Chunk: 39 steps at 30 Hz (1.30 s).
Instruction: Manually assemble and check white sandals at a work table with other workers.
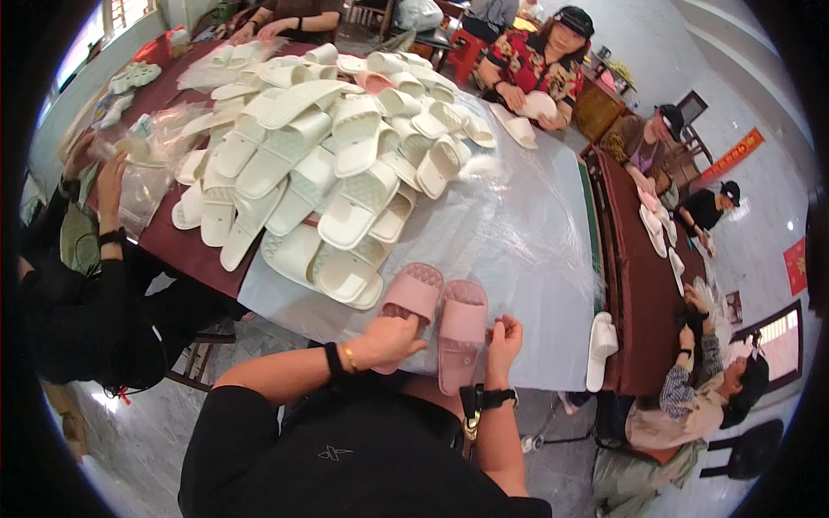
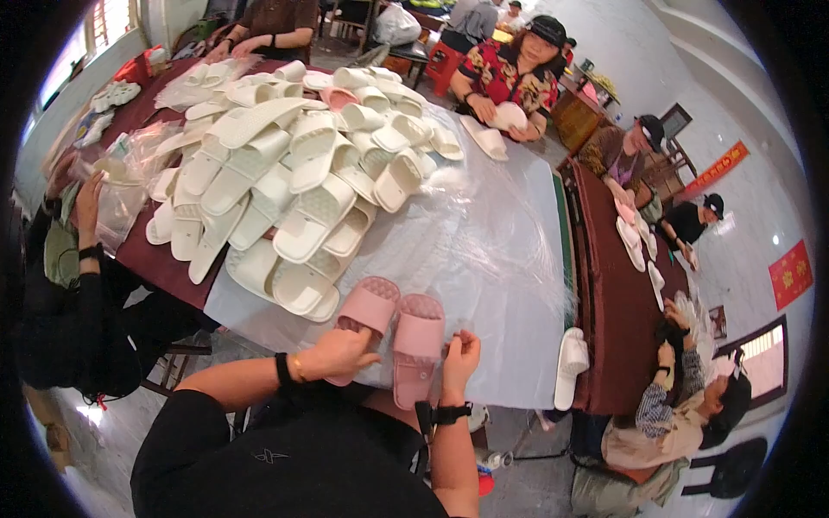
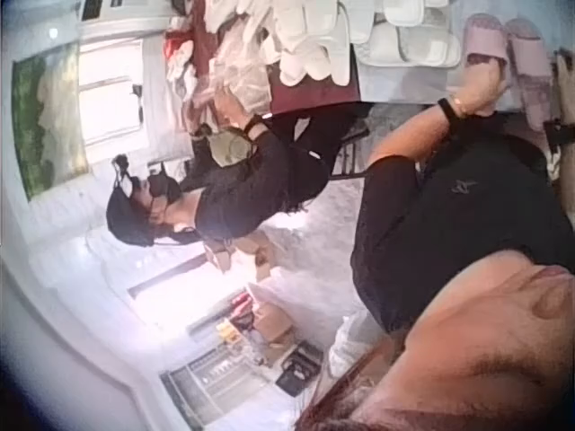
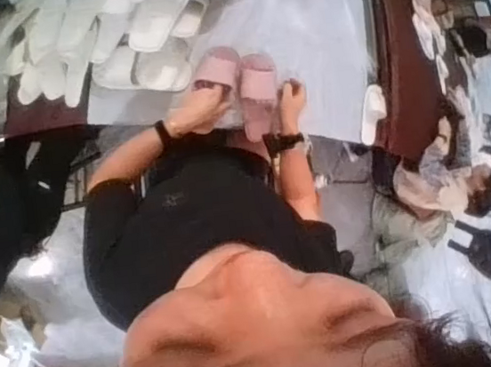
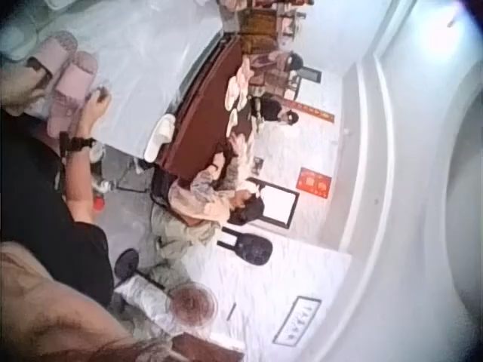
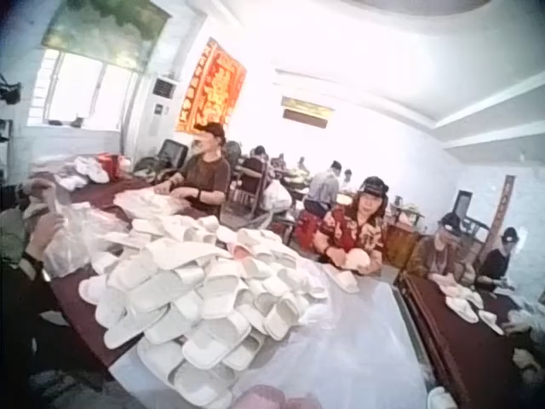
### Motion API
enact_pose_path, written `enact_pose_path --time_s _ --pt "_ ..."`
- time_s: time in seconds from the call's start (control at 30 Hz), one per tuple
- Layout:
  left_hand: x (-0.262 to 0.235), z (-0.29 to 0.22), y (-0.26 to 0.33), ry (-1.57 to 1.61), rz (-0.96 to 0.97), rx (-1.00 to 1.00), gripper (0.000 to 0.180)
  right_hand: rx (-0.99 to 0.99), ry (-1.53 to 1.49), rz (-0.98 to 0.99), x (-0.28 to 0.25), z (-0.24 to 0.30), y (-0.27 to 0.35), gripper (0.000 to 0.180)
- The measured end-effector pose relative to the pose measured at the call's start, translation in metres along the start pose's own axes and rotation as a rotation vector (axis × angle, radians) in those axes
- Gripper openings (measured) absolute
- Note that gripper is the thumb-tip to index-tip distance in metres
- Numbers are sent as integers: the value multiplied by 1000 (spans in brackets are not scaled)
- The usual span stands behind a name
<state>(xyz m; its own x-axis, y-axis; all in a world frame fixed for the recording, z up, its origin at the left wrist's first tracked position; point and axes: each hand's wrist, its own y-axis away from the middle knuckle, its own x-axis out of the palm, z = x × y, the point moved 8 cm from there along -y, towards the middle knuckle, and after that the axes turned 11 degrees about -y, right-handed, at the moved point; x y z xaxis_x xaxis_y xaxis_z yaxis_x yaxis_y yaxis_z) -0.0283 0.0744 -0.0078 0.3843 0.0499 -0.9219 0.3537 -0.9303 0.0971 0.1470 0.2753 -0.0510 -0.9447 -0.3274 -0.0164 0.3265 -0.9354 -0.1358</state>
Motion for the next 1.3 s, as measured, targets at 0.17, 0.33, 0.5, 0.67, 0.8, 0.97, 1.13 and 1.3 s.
enact_pose_path --time_s 0.17,0.33,0.5,0.67,0.8,0.97,1.13,1.3 --pt "0 -30 -32 78 -250 103 28 149 -257 154 8 3 5 16" --pt "-3 -28 -35 133 -261 41 17 179 -406 62 -3 5 11 14" --pt "-66 -31 -14 111 -298 124 13 118 -380 58 -13 -1 8 12" --pt "-244 13 -14 -62 -488 -28 11 148 -415 26 -9 -1 11 9" --pt "-355 110 -23 -246 -806 -253 32 136 -413 59 4 2 18 10" --pt "-319 114 -26 -67 -916 -214 43 139 -439 -1 -8 -11 14 12" --pt "-186 70 -22 162 -622 -87 34 113 -329 20 -18 -16 2 15" --pt "-75 79 -1 303 -420 -73 32 153 -420 104 26 -8 -2 16"
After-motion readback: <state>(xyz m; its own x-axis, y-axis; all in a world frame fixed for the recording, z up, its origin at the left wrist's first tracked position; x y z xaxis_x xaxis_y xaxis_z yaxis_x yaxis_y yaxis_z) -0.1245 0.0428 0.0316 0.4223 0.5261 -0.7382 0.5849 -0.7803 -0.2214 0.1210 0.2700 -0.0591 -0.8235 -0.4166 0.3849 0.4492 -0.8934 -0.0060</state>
